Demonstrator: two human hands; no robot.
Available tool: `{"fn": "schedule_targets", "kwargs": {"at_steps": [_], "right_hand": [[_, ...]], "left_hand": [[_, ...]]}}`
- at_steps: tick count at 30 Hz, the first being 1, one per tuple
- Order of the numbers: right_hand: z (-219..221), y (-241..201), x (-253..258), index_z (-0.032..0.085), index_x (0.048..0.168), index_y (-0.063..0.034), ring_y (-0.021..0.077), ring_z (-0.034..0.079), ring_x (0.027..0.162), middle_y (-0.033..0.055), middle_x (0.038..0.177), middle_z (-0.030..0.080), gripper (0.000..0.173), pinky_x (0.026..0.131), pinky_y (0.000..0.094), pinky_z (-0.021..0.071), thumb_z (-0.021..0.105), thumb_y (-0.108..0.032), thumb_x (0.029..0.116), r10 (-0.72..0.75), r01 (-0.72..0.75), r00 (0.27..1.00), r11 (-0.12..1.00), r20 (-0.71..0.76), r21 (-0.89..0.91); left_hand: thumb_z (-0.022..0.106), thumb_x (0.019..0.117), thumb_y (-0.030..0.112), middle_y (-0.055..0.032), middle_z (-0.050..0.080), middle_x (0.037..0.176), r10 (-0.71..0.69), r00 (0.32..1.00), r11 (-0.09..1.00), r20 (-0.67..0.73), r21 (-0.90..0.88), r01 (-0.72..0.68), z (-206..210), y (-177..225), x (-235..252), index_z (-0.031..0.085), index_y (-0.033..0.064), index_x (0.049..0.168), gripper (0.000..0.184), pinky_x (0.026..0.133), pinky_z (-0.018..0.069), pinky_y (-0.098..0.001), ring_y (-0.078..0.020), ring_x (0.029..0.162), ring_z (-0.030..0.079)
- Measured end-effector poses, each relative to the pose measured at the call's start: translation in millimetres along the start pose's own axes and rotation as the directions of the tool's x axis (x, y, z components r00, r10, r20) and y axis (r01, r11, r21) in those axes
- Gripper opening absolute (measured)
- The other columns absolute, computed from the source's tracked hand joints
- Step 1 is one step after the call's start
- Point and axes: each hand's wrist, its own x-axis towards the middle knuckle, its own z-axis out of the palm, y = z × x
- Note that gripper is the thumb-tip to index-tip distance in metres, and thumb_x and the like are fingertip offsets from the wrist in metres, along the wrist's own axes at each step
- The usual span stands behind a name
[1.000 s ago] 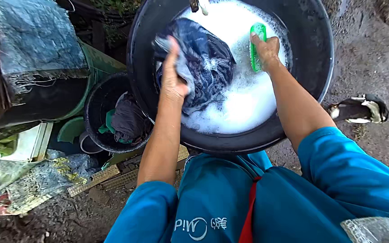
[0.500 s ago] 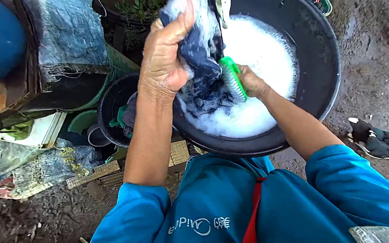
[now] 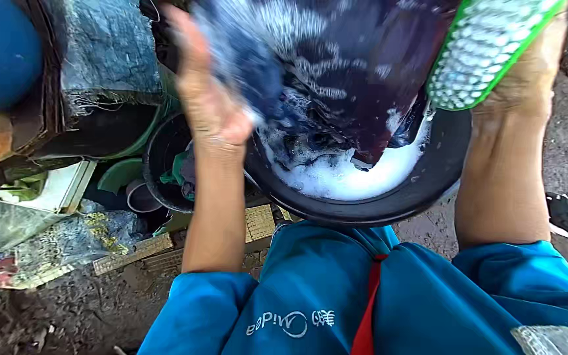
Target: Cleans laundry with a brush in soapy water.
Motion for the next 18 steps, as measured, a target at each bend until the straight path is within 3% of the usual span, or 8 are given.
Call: {"fn": "schedule_targets", "kwargs": {"at_steps": [3, 6, 9, 11, 12, 14, 16, 18], "right_hand": [[4.0, 28.9, -4.4, 0.062, 0.093, -0.0144, -0.002, 0.063, 0.064, -0.0128, 0.073, 0.066, 0.017, 0.063, 0.0214, 0.0577, 0.053, 0.0, 0.0943, 0.245, -0.231, 0.969, 0.944, 0.03, -0.234], [18.3, 51.9, -22.0, 0.057, 0.105, -0.0067, 0.0011, 0.054, 0.055, -0.0078, 0.072, 0.057, 0.016, 0.054, 0.0227, 0.0517, 0.05, -0.021, 0.1048, 0.425, -0.391, 0.903, 0.869, 0.054, -0.304], [64.9, 61.2, -47.2, 0.058, 0.1, -0.0044, 0.0018, 0.058, 0.056, -0.007, 0.07, 0.059, 0.025, 0.056, 0.0248, 0.0552, 0.055, -0.029, 0.1012, 0.359, -0.329, 0.924, 0.921, 0.13, -0.209], [93.2, 83.2, -59.4, 0.061, 0.091, -0.0007, 0.0061, 0.059, 0.058, -0.0025, 0.068, 0.058, 0.032, 0.058, 0.0294, 0.0542, 0.06, -0.032, 0.1001, 0.307, -0.243, 0.939, 0.912, 0.156, -0.331], [94.7, 101.2, -59.1, 0.062, 0.09, 0.0006, 0.0127, 0.06, 0.063, 0.0035, 0.07, 0.059, 0.04, 0.063, 0.0357, 0.0533, 0.059, -0.037, 0.1006, 0.341, -0.231, 0.927, 0.846, 0.155, -0.481], [71.0, 137.4, -47.9, 0.067, 0.108, 0.0084, 0.0372, 0.068, 0.089, 0.0244, 0.093, 0.068, 0.059, 0.084, 0.0587, 0.0522, 0.055, -0.05, 0.1024, 0.515, -0.285, 0.85, 0.625, 0.109, -0.727], [40.9, 158.5, -29.5, 0.066, 0.114, 0.0095, 0.047, 0.066, 0.109, 0.0319, 0.111, 0.067, 0.069, 0.094, 0.0672, 0.0481, 0.052, -0.057, 0.1024, 0.634, -0.378, 0.773, 0.428, -0.026, -0.821], [14.2, 160.7, -17.2, 0.065, 0.115, 0.0123, 0.0478, 0.065, 0.112, 0.0336, 0.115, 0.066, 0.071, 0.096, 0.0673, 0.0475, 0.053, -0.057, 0.1019, 0.644, -0.462, 0.753, 0.376, -0.133, -0.803]], "left_hand": [[0.06, 0.1001, 0.009, -0.0056, 0.068, 0.101, -0.42, 0.825, 0.831, -0.378, 0.205, 0.518, 2.3, -74.1, -21.0, 0.054, 0.0057, 0.126, 0.027, 0.081, 0.0595, -0.0366, -0.0143, 0.09, 0.068], [0.063, 0.1008, 0.014, -0.0084, 0.064, 0.117, -0.471, 0.728, 0.764, -0.498, 0.182, 0.619, 6.7, -101.2, -27.4, 0.05, 0.0049, 0.135, 0.038, 0.092, 0.0555, -0.0379, -0.0152, 0.104, 0.064], [0.056, 0.1062, 0.024, -0.0075, 0.065, 0.117, -0.364, 0.782, 0.824, -0.507, 0.215, 0.523, 25.4, -89.0, -20.2, 0.053, 0.0043, 0.133, 0.034, 0.095, 0.0535, -0.0348, -0.0129, 0.107, 0.063], [0.052, 0.1077, 0.024, -0.002, 0.066, 0.091, -0.258, 0.839, 0.894, -0.48, 0.211, 0.395, 44.0, -64.3, -8.7, 0.058, 0.0066, 0.115, 0.02, 0.077, 0.058, -0.029, -0.0087, 0.083, 0.066], [0.051, 0.1079, 0.02, 0.0019, 0.061, 0.082, -0.201, 0.868, 0.929, -0.455, 0.192, 0.316, 52.6, -46.6, -4.3, 0.056, 0.0105, 0.106, 0.011, 0.069, 0.056, -0.0252, -0.006, 0.073, 0.062], [0.046, 0.1084, 0.015, 0.0027, 0.06, 0.077, -0.101, 0.923, 0.982, -0.371, 0.11, 0.151, 58.0, -11.8, -2.3, 0.056, 0.0134, 0.1, 0.013, 0.064, 0.0563, -0.0252, -0.0061, 0.068, 0.061], [0.039, 0.1083, 0.01, -0.0042, 0.064, 0.081, 0.011, 0.959, 1.0, -0.282, 0.011, -0.008, 54.0, 14.5, -2.6, 0.056, 0.009, 0.098, 0.02, 0.072, 0.0605, -0.0334, -0.0126, 0.076, 0.066], [0.031, 0.108, 0.009, -0.0086, 0.065, 0.09, 0.119, 0.972, 0.993, -0.202, -0.001, -0.121, 47.9, 28.7, -6.7, 0.057, 0.006, 0.099, 0.027, 0.086, 0.0592, -0.0391, -0.0173, 0.089, 0.068]]}}
